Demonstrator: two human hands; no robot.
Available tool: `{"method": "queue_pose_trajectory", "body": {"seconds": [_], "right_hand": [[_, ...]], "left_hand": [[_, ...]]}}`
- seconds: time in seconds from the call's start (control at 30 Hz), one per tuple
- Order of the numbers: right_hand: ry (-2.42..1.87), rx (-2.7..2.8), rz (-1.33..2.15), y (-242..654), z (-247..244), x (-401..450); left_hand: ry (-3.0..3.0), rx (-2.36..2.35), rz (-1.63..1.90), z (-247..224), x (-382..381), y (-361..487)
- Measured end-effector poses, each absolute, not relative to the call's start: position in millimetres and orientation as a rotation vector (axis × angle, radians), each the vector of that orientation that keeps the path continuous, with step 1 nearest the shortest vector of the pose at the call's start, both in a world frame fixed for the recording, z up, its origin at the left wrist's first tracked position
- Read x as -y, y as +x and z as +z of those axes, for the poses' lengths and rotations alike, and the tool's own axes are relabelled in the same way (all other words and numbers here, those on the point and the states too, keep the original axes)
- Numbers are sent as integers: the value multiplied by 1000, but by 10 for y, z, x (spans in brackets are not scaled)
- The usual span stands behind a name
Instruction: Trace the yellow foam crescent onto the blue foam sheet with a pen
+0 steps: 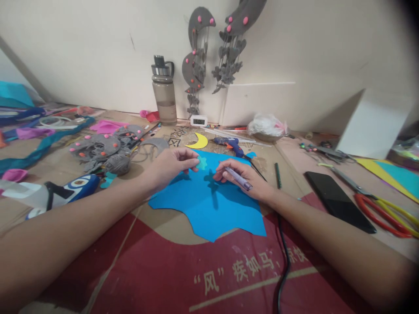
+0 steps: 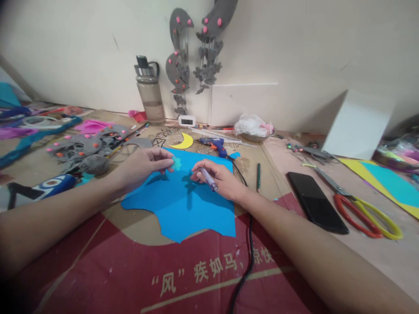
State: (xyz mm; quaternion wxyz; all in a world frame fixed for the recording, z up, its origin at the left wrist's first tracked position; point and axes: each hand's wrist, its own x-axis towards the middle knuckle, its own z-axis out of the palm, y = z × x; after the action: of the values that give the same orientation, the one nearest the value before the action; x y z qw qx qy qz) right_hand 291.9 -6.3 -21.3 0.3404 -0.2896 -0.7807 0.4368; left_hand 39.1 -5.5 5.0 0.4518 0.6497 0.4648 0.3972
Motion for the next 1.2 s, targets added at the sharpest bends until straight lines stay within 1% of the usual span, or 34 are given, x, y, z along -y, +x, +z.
{"method": "queue_pose_trajectory", "body": {"seconds": [0.23, 0.37, 0.47, 0.63, 0.73, 1.03, 1.2], "right_hand": [[-741, 2036, 1111, 2919, -248, 47], [-748, 2060, 1099, 2927, -244, 41], [-755, 2150, 977, 2931, -227, 52], [-651, 2522, 466, 2923, -221, 103], [-579, 2661, 245, 2911, -235, 128], [-562, 2754, -27, 2869, -241, 54], [-519, 2750, -34, 2886, -256, 52]], "left_hand": [[2100, -1198, 847, 153, -46, 188], [2528, -1104, 775, 65, -68, 94], [2725, -1014, 683, -55, -49, 29], [2867, -987, 652, -219, 5, 6], [2926, -956, 656, -260, 11, 20], [2981, -994, 645, -264, -68, 29], [2930, -1008, 629, -248, -53, 36]]}}
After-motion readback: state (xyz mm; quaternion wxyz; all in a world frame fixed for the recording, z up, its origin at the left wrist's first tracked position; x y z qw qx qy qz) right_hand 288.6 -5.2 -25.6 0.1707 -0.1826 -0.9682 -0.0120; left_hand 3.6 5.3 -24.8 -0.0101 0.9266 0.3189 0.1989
